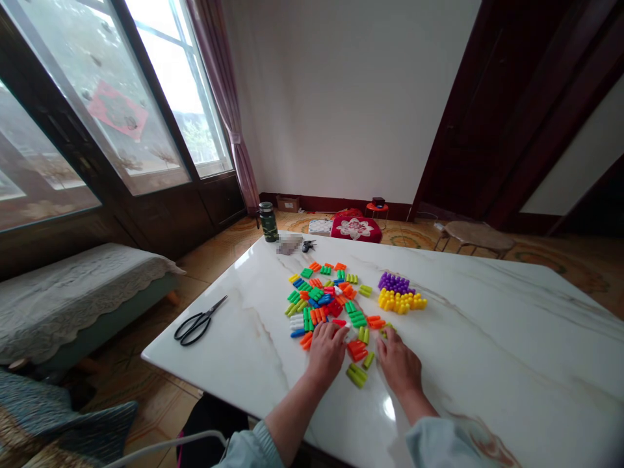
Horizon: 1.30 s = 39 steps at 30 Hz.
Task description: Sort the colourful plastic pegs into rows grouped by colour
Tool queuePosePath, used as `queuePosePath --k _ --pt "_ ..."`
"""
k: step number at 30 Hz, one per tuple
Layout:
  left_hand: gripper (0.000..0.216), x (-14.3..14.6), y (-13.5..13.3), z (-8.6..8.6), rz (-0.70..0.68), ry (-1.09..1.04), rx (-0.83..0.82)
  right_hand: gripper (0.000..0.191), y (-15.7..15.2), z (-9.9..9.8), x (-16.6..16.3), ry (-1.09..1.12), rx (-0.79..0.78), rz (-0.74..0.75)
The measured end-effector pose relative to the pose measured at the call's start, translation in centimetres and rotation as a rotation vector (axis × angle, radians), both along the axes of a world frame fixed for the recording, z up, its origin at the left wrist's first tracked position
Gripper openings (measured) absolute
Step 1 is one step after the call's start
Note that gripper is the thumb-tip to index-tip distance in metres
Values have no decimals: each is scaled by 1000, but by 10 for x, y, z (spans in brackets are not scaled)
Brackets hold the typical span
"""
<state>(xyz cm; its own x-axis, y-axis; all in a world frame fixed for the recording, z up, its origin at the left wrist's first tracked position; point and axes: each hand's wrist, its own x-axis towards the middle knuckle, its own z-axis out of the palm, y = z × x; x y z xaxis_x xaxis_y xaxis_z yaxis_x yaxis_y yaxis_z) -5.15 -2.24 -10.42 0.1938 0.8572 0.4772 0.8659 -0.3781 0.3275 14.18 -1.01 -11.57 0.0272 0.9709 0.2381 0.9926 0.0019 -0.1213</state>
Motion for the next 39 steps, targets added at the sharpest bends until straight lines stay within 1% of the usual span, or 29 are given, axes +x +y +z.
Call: queuePosePath --k 4,8,11,13,15,18,20,23,25,28,31,33,36,39 --pt "27 1 3 5 -14 19 -27 26 -1 2 0 6 -8 1" --pt "23 0 6 11 -100 -17 -72 27 -1 1 0 15 2 10" --pt "23 -6 15 16 -145 -59 -45 27 0 -1 0 17 3 7" --pt "25 -13 28 21 -130 -68 -19 28 1 -2 0 20 4 6" --pt "28 -21 47 28 -64 -49 -31 27 1 -4 0 16 11 1" --pt "35 -35 82 39 116 -2 -150 27 0 -5 0 3 21 -2" --pt "39 -45 108 44 199 3 -206 27 0 -7 1 4 23 -1" --pt "48 -57 140 46 254 14 -283 26 1 -8 1 15 32 0" --pt "52 -61 156 43 265 30 -353 26 1 -9 2 19 36 0" --pt "44 -65 172 38 260 55 -444 27 2 -11 2 24 51 4" --pt "35 -68 182 35 243 73 -506 29 3 -12 1 28 74 8" --pt "34 -70 187 35 225 76 -532 30 3 -12 1 31 75 8" --pt "34 -69 191 39 190 56 -544 29 2 -10 1 30 53 5" --pt "29 -65 190 46 157 4 -509 28 2 -7 0 22 29 3"
